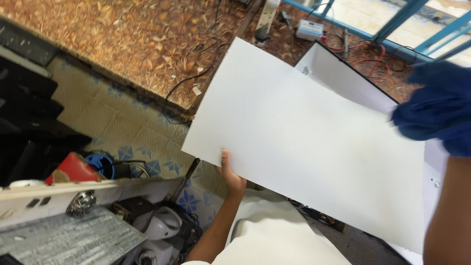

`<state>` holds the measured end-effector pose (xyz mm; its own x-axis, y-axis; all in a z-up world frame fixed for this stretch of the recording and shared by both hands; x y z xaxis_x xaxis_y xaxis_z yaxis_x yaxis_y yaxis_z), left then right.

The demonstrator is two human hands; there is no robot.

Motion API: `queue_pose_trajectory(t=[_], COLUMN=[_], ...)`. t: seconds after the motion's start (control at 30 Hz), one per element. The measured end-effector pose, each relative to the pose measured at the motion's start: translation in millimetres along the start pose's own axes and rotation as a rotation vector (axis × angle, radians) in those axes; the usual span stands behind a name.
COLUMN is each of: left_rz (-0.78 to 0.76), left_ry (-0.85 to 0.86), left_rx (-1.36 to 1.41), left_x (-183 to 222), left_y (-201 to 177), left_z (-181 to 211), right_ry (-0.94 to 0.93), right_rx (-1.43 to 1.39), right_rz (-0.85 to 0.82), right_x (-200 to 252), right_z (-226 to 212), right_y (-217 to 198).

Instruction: The person wipes a large white plastic sheet with a blue cloth, flips the sheet over, and places it into the back of a television chassis on a workbench.

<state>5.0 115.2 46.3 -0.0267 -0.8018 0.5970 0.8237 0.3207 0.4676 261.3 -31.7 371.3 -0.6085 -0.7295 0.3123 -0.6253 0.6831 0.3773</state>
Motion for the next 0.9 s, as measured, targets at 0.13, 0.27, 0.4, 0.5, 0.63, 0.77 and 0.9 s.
queue_pose_trajectory(t=[0.13, 0.27, 0.4, 0.5, 0.63, 0.77, 0.9], left_rz=[0.027, -0.039, -0.122, -0.151, -0.186, -0.223, -0.236], left_ry=[0.043, 0.080, 0.169, 0.235, 0.291, 0.320, 0.354], left_rx=[-0.113, -0.221, -0.271, -0.332, -0.364, -0.346, -0.419], left_x=[-16, -35, -42, -35, -35, -27, -36], left_y=[-36, -60, -65, -57, -54, -40, -43], left_z=[-14, -39, -48, -32, -21, -7, -15], right_ry=[0.046, -0.018, -0.331, -0.529, -0.417, -0.402, -0.289], right_rx=[0.192, 0.424, 0.921, 1.442, 1.487, 1.668, 1.713], right_rz=[0.029, -0.044, -0.501, -0.561, -0.382, -0.109, -0.523], right_x=[-80, -165, -152, -134, -229, -267, -190], right_z=[88, 221, 301, 304, 295, 263, 279], right_y=[-20, -57, 31, 68, 28, 14, 91])
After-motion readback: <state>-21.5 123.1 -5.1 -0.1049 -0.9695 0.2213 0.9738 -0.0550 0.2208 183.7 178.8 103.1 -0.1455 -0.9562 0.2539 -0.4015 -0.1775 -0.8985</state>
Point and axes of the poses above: each hand's wrist, its own x-axis away from the middle knuckle, its own y-axis out of the palm, z = x × y, the point moved 10 cm from there along -x, towards the middle knuckle, and after that the axes turned 5 degrees about z, right-handed, at the moved point
